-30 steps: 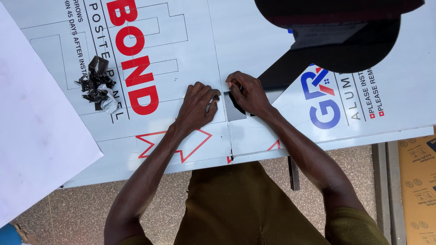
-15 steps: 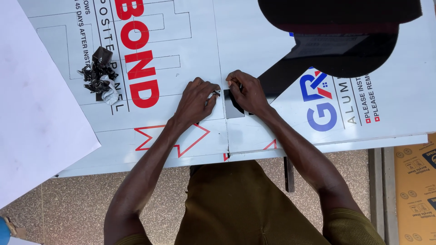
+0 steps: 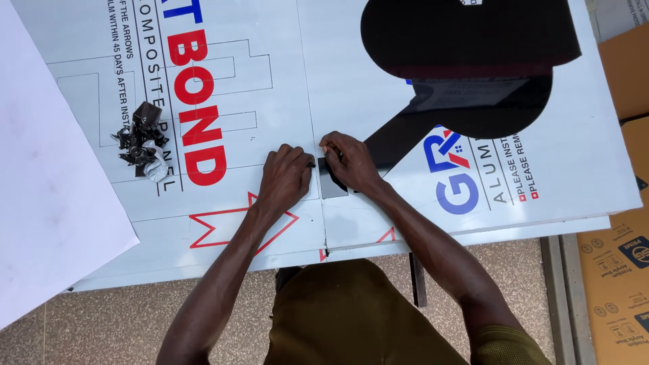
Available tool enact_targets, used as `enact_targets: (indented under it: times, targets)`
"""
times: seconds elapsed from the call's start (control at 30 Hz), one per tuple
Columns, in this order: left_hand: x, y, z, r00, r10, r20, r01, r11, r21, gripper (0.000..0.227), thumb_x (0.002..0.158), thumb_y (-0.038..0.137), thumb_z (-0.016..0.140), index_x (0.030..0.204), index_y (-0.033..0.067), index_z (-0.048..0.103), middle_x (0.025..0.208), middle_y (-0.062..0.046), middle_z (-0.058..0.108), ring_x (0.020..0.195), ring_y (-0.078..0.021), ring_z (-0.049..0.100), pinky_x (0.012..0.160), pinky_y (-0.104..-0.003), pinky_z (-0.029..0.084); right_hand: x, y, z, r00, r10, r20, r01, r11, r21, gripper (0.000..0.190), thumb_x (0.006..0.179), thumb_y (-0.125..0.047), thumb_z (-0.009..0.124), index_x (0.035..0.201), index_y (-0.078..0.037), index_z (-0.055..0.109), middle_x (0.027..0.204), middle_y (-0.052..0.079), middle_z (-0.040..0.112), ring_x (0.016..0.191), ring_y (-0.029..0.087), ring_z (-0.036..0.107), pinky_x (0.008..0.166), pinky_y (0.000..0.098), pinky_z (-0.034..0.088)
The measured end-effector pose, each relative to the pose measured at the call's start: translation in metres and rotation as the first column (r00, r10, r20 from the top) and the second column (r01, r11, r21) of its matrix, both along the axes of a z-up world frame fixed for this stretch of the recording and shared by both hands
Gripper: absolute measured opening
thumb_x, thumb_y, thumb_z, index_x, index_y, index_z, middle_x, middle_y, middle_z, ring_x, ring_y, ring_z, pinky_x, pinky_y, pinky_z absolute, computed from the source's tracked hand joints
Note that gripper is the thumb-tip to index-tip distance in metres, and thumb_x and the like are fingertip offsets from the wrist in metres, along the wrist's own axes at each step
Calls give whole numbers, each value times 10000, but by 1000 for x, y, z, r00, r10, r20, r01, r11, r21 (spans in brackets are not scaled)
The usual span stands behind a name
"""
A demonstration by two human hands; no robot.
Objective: Weeding excess vinyl from a composite sign panel using a hand tool
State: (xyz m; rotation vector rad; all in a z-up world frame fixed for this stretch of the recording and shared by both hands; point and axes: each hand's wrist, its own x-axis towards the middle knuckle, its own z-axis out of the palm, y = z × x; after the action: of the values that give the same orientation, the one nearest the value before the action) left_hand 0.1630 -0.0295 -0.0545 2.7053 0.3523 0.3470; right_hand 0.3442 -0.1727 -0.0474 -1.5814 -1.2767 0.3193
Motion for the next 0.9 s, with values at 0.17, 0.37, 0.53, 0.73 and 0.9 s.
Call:
enact_targets:
  times: [0.17, 0.37, 0.53, 0.73, 0.9]
  targets:
    - [0, -16, 0, 994, 84, 64, -87, 995, 40, 138, 1068, 115, 675, 1152, 106, 784, 990, -60, 685, 1131, -298, 667, 905, -475, 528, 0, 1, 0, 1000, 3, 14, -3, 1000, -24, 74, 1134, -75, 668, 1168, -85, 732, 825, 153, 731, 736, 363, 711, 694, 490, 567]
    - [-5, -27, -5, 979, 138, 147, -141, 990, 7, 159, 1100, 98, 652, 1182, 88, 788, 1002, -88, 711, 1158, -320, 674, 943, -487, 521, -1, -1, 2, 999, 7, 33, -6, 1000, -22, 86, 1136, -76, 653, 1172, -82, 731, 826, 159, 726, 737, 373, 710, 700, 498, 567]
    - [-5, -30, 0, 979, 145, 143, -143, 989, -25, 164, 1090, 68, 661, 1195, 74, 786, 1010, -99, 715, 1176, -334, 669, 965, -506, 517, -2, -1, 0, 999, 1, 53, -1, 1000, -16, 102, 1145, -100, 631, 1167, -89, 731, 833, 168, 732, 732, 388, 710, 696, 502, 567]
    - [-2, -32, 3, 976, 180, 122, -178, 984, -20, 140, 1087, 107, 671, 1162, 82, 786, 1000, -91, 717, 1183, -323, 673, 967, -512, 518, -2, -2, -3, 998, 1, 59, -1, 1000, -8, 116, 1153, -123, 621, 1177, -96, 731, 853, 183, 742, 740, 414, 718, 686, 519, 577]
    - [-3, -28, 8, 976, 198, 90, -187, 976, -111, 135, 1088, 144, 680, 1173, 132, 786, 970, -48, 693, 1143, -304, 675, 946, -496, 531, -3, -4, 2, 998, 10, 67, -7, 999, -45, 114, 1140, -100, 623, 1192, -95, 725, 889, 195, 758, 780, 433, 733, 695, 520, 582]
